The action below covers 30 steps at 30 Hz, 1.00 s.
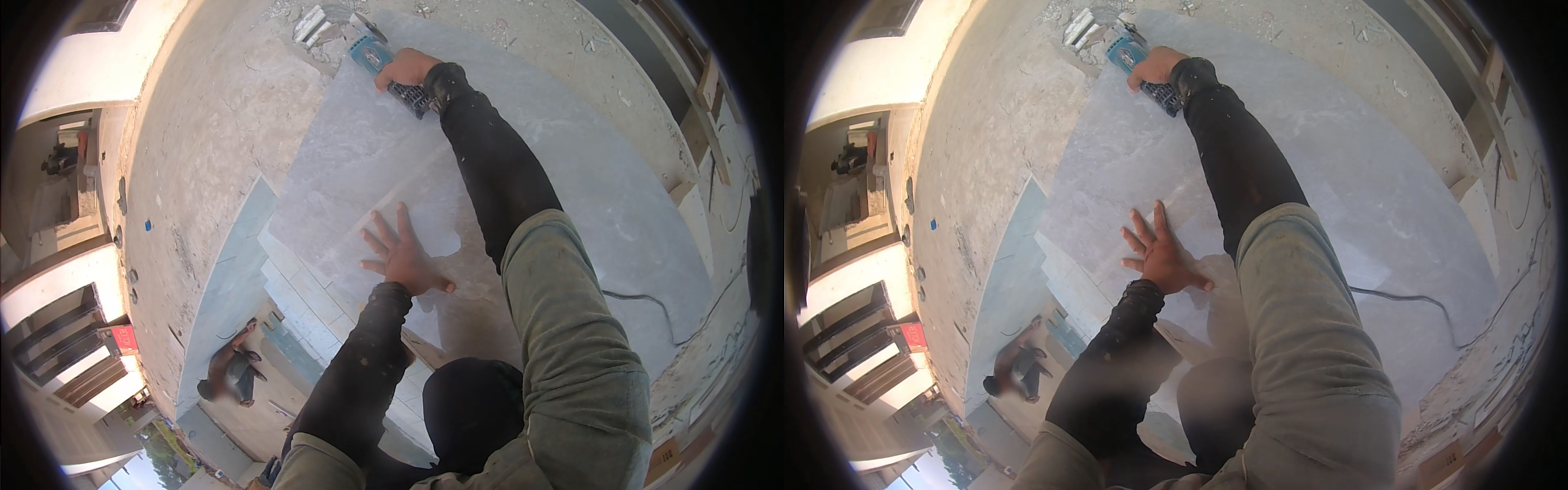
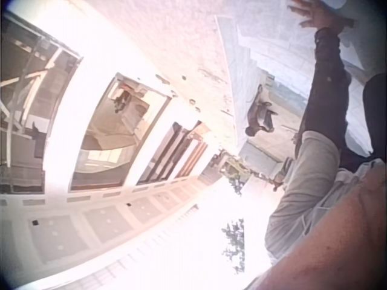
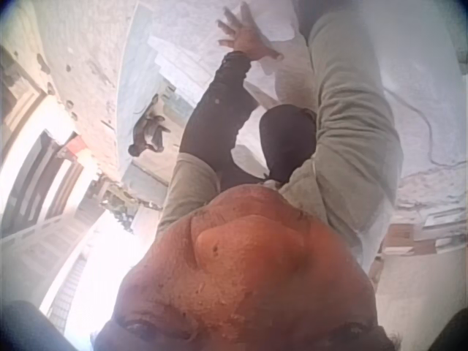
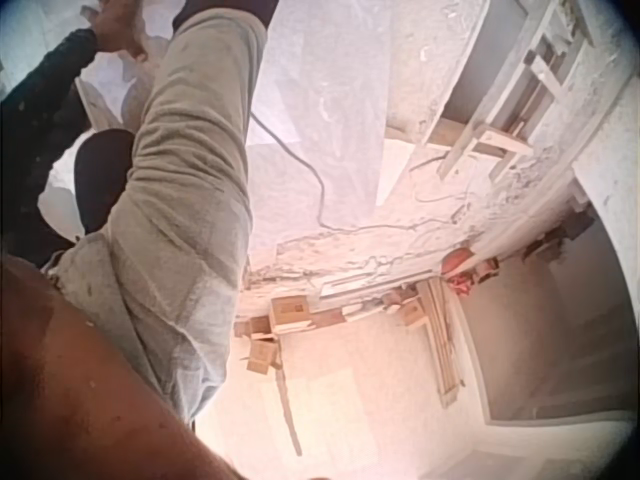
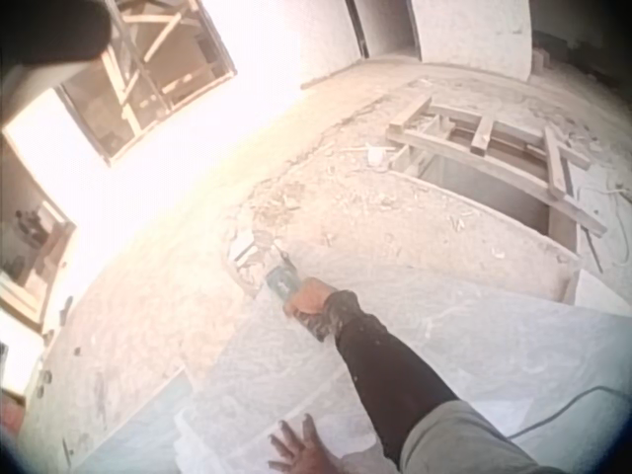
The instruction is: The person uses an angle grinder to cut a line along the surface of a large tile held by hand on a floor.
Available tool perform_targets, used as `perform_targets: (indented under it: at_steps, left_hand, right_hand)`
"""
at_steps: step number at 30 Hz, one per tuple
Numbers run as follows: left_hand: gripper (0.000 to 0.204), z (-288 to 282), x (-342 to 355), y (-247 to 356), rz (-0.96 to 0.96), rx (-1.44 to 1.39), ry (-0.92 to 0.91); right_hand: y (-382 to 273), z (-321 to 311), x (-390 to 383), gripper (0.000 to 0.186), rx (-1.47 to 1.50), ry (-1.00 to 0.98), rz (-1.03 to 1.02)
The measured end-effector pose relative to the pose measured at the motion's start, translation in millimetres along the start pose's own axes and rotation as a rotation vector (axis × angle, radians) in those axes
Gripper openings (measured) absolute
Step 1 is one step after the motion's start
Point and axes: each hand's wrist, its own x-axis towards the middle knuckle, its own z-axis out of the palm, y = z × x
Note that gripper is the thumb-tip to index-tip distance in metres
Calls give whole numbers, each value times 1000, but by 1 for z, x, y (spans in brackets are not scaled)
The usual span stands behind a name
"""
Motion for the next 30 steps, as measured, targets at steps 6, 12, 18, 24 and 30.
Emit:
perform_targets:
  at_steps: [6, 12, 18, 24, 30]
  left_hand:
    - [183, 2, 0, 1, -2, 5, 10]
    - [184, 4, 0, 1, -7, 17, 7]
    - [184, 4, 0, 1, -12, 14, 11]
    - [184, 3, 0, 1, 4, -1, 20]
    - [185, 0, -2, -1, 18, -17, 18]
  right_hand:
    - [0, 1, 2, 60, -1, 16, -16]
    - [0, -2, 3, 61, 6, -7, -25]
    - [-2, -3, -2, 62, -10, -27, 10]
    - [6, -3, 4, 61, -20, -41, -4]
    - [11, 2, -3, 63, 6, -32, 8]
